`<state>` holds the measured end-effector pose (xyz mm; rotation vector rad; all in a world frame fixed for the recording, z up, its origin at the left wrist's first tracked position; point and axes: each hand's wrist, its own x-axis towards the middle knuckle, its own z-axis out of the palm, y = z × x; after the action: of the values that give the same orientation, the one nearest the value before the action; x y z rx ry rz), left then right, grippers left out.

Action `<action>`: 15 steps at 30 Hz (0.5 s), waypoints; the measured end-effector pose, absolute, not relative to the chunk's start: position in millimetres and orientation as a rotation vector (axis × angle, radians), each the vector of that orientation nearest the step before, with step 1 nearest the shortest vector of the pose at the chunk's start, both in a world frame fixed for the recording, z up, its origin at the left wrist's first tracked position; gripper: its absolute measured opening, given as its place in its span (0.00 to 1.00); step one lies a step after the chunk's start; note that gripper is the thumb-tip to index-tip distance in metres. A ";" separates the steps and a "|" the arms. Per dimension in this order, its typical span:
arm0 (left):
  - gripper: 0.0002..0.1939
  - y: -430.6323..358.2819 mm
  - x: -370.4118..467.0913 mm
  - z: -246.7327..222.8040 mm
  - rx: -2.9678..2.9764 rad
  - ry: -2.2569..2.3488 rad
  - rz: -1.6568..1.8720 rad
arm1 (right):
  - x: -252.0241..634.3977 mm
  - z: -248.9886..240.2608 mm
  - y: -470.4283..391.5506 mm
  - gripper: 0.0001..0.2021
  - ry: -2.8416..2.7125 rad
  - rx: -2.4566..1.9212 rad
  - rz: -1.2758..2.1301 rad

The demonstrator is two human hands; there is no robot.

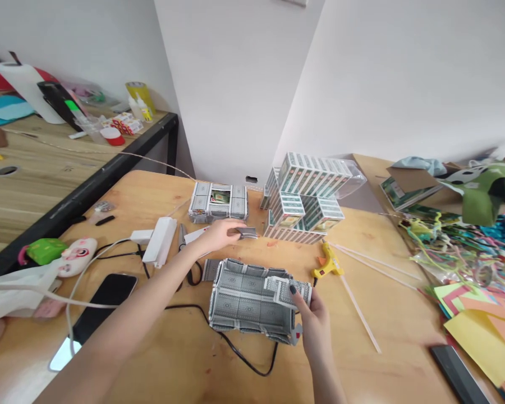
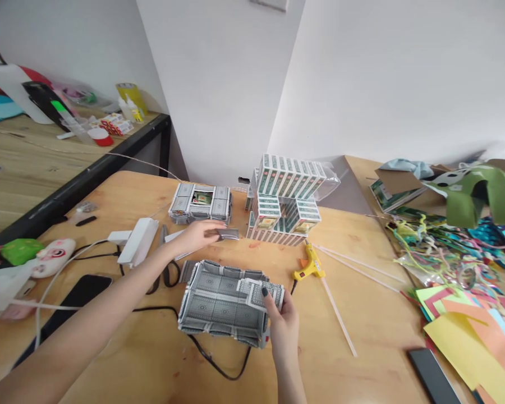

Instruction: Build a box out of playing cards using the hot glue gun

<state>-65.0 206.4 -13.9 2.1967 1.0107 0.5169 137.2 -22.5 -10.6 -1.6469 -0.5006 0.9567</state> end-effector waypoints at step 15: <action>0.26 172.6 -136.9 -36.8 2.250 1.528 0.360 | 146.1 -21.6 -14.3 0.20 -0.432 -1.579 0.951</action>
<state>-136.9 172.6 -36.8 2.2502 1.5281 0.3604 146.1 -14.3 -21.6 -1.5795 -0.4325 0.9514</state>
